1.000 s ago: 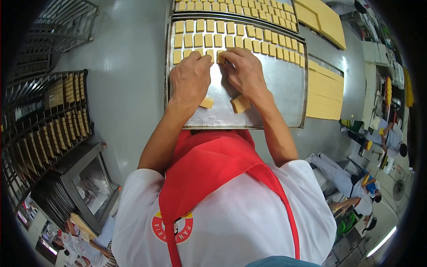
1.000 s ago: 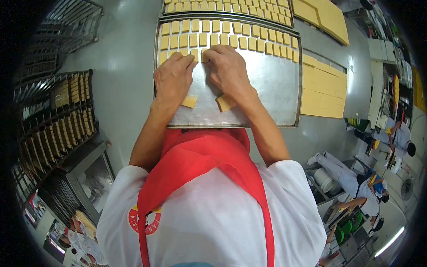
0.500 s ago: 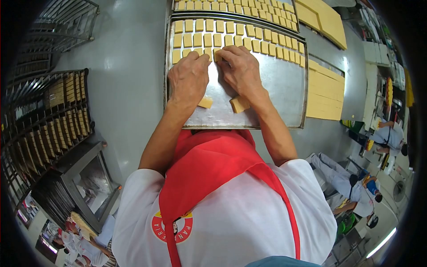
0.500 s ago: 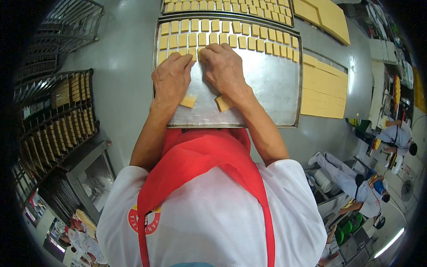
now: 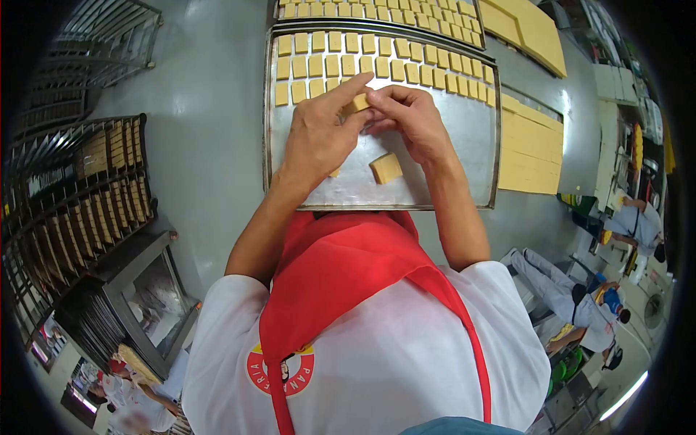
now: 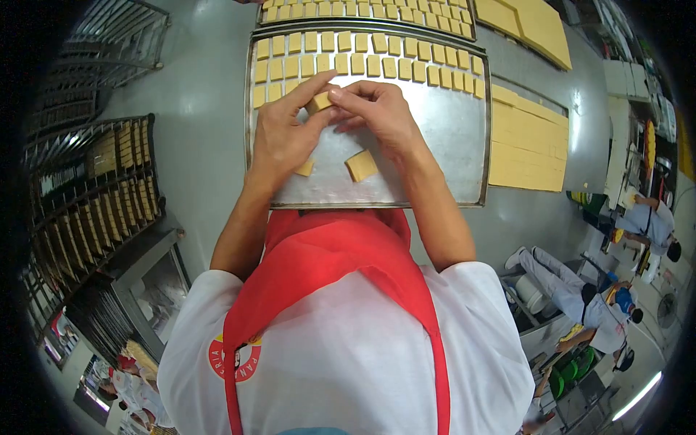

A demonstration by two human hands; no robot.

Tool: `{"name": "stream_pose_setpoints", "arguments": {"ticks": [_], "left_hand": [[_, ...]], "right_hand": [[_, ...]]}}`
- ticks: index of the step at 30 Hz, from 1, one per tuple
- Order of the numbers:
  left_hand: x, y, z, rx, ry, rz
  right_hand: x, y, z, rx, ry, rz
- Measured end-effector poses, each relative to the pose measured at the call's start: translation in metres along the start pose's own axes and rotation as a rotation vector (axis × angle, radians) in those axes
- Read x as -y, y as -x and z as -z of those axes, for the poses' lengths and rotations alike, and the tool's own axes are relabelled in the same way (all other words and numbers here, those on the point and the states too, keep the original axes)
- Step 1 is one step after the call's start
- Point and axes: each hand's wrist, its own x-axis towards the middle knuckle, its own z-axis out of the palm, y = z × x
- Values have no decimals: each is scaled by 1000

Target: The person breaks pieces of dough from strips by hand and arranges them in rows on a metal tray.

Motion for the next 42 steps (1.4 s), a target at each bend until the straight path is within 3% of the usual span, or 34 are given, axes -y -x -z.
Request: {"name": "stream_pose_setpoints", "arguments": {"ticks": [3,6,8,9,11,15,16,18,19,20,21,24,36,41,42], "left_hand": [[-3,-2,-6,63,83,20],[0,-2,-10,36,54,-57],[2,-2,-12,-156,-236,-145],[1,-3,-11,-153,-236,-146],[1,-3,-10,-18,-172,49],[8,-4,-16,-27,-42,117],[11,-5,-17,-62,-116,44],[17,-10,-21,-97,-192,-28],[21,-12,-24,-152,-320,-140],[24,-13,-26,-206,-448,-253],[28,-13,-29,-206,-448,-253],[34,-12,-33,-76,-596,-196],[33,-14,-33,-45,-593,-213],[26,-7,-17,-122,-394,-158],[28,-5,-10,-122,-396,-155]], "right_hand": [[-10,-2,9,146,-340,-108],[-20,-4,17,61,-286,-13],[-18,-1,17,16,-264,38],[-16,1,15,-25,-236,88],[-12,7,10,-53,-193,115],[-16,5,14,-122,-65,178],[-19,2,17,-122,-66,178],[-23,-4,21,-278,350,583],[-22,-4,21,-277,350,583],[-20,-2,20,-332,615,644],[-18,0,19,-385,883,699],[-23,-2,18,-256,1005,778],[-25,-5,15,-255,1037,737],[-10,17,6,-281,985,709],[-4,25,3,-168,982,679]]}}
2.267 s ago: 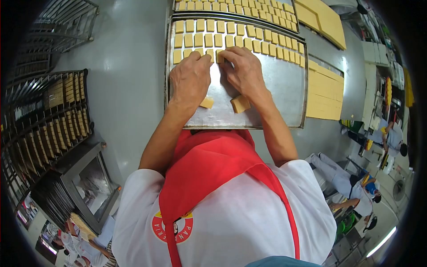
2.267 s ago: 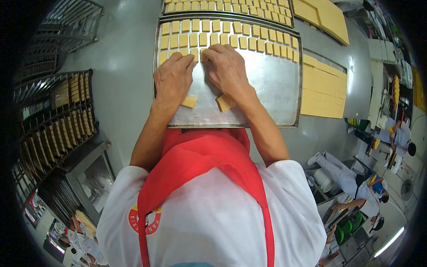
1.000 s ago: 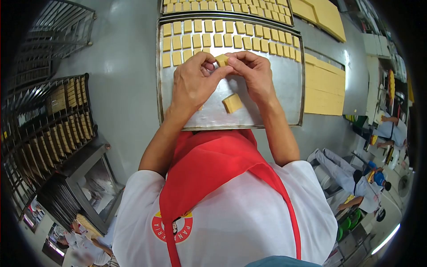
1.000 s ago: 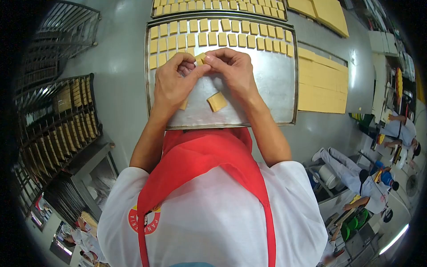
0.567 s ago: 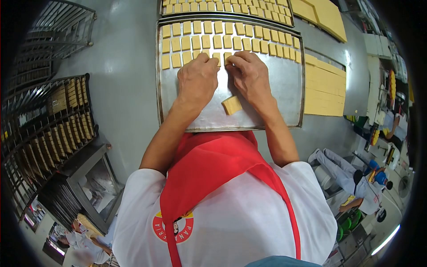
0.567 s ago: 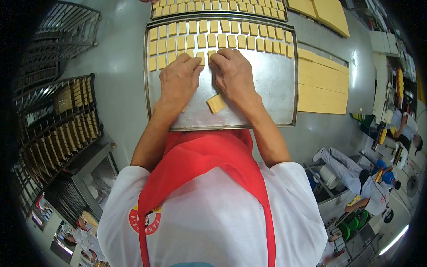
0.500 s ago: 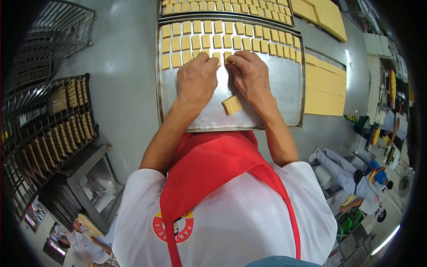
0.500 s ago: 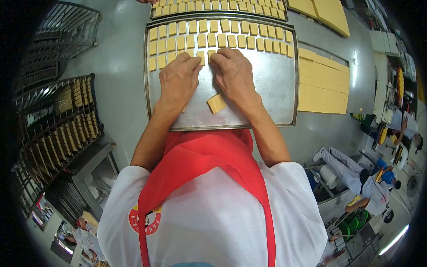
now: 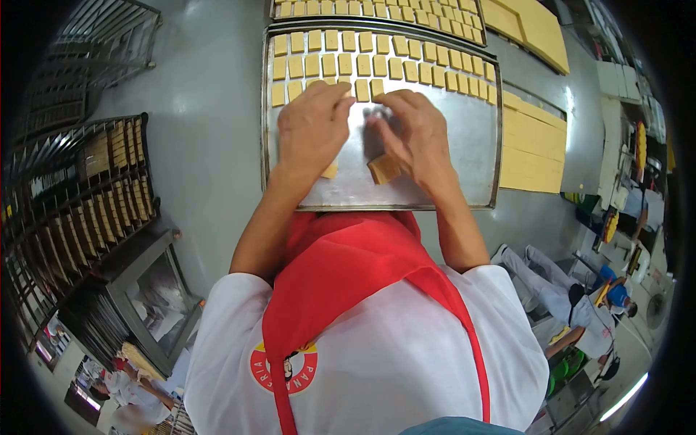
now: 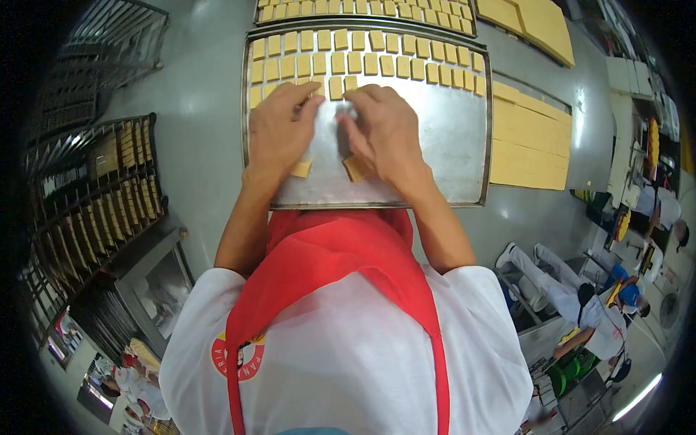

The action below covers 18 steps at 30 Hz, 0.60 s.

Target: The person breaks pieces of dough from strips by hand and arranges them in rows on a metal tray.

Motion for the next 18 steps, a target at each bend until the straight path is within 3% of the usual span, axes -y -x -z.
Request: {"name": "stream_pose_setpoints", "arguments": {"ticks": [4,10,11,13,15,16,18], "left_hand": [[10,7,29,-52,119,159],[24,22,39,-99,150,281],[23,24,38,-45,316,371],[21,25,35,9,486,458],[17,26,28,155,841,502],[14,26,21,155,843,500],[5,26,7,222,984,385]], "right_hand": [[42,10,-2,317,-39,142],[38,28,-44,278,-91,136],[35,27,-42,281,-92,139],[30,20,-28,334,-555,-360],[7,23,-30,279,-826,-461],[7,19,-24,220,-1002,-488],[11,14,-7,198,-1052,-536]]}}
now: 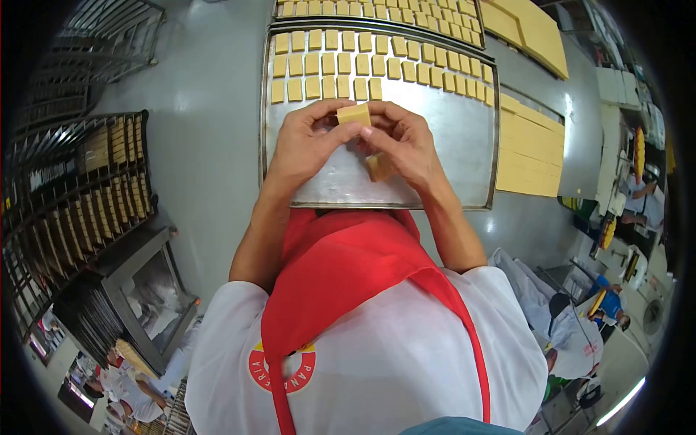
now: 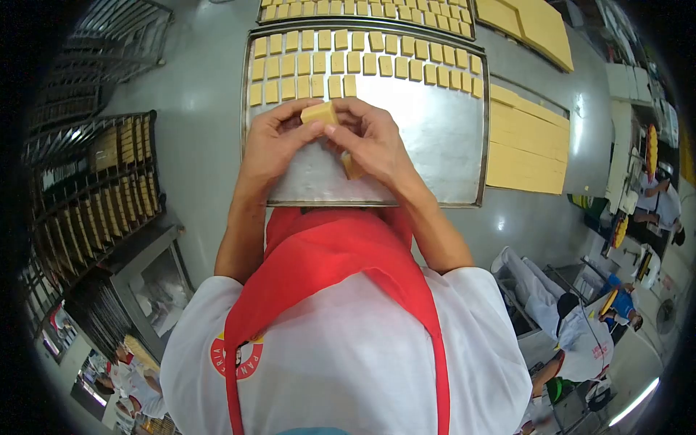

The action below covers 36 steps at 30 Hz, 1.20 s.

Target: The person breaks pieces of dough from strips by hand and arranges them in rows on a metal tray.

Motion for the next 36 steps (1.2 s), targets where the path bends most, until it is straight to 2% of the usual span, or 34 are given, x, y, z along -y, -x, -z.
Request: {"name": "stream_pose_setpoints", "arguments": {"ticks": [2,4,5,7,8,10,11,13,17,19,23,25,26,28,29,31,34,36], "left_hand": [[-2,-3,-12,-10,67,41],[-3,-7,-22,-12,35,-26],[-2,-9,-24,-7,34,-25],[0,-13,-29,28,44,22],[0,-14,-33,33,41,24],[-3,-17,-42,52,96,20],[-3,-18,-44,57,94,23],[-1,-21,-46,47,127,68],[5,-24,-57,25,196,74],[9,-23,-65,-33,369,49],[11,-23,-70,-5,183,9],[0,-22,-70,36,40,5],[1,-23,-68,36,40,6],[4,-26,-65,73,-5,-57],[5,-26,-65,71,-5,-57],[-2,-26,-66,82,123,80],[7,-26,-69,48,115,19],[7,-25,-70,58,106,-6]], "right_hand": [[7,4,6,-30,-63,-26],[10,8,14,-133,272,1],[7,8,19,-138,270,2],[-2,7,30,-178,219,168],[-3,7,35,-184,215,168],[-1,8,44,-122,-37,59],[-2,8,48,-127,-40,59],[-5,6,55,-120,-237,10],[-2,9,55,-160,-250,53],[1,11,55,-150,8,-20],[-1,10,60,-166,6,49],[-3,10,64,-136,-150,36],[-3,10,64,-136,-150,34],[-3,9,62,-188,-351,32],[-4,8,63,-187,-350,31],[-5,7,66,-219,-368,-36],[1,11,61,-195,-215,-54],[-2,10,68,-170,-257,-68]]}}
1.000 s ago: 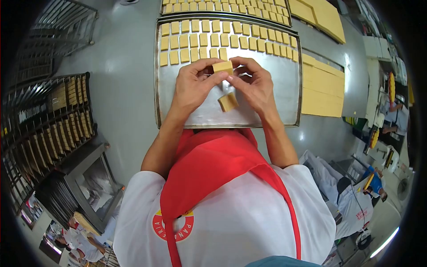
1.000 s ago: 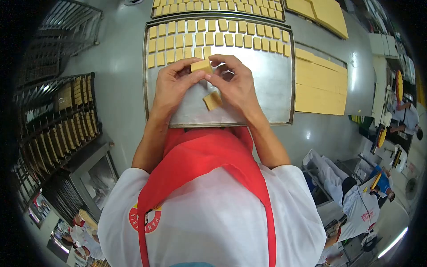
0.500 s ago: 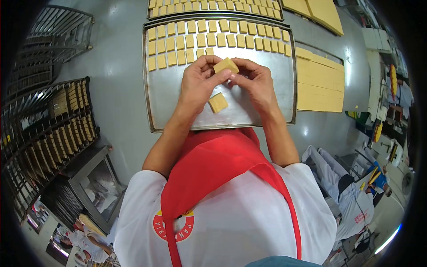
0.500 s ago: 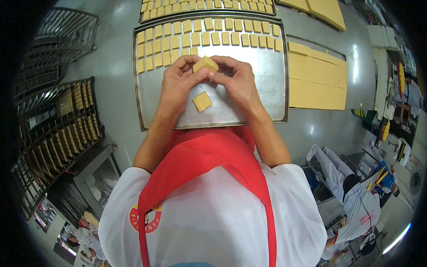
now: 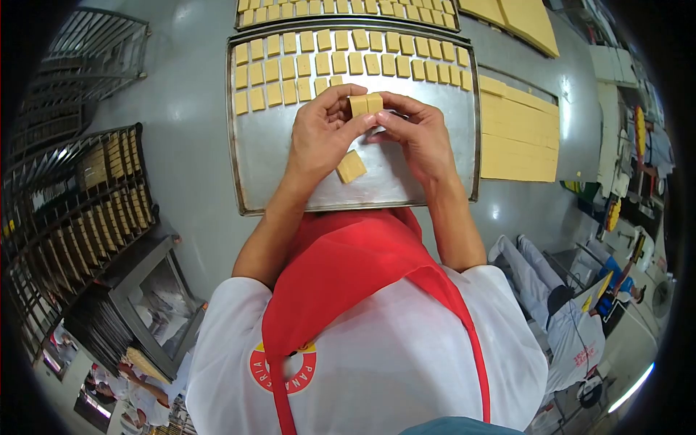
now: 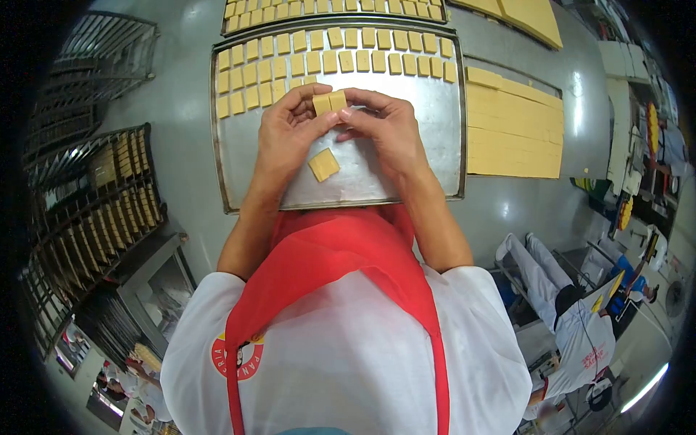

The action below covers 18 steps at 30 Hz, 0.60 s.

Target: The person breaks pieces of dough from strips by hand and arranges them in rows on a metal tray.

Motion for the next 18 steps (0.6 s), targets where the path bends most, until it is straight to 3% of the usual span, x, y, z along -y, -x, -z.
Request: {"name": "stream_pose_setpoints", "arguments": {"ticks": [5,8,10,18], "left_hand": [[-8,0,5,37,92,74],[-8,-1,3,-9,145,101],[-5,-4,4,8,-53,174],[-14,-5,-5,-56,-247,67]], "right_hand": [[3,-3,9,55,-231,-34],[-3,-2,12,118,-135,22],[-3,3,3,9,106,147],[-2,5,-2,30,138,240]]}}
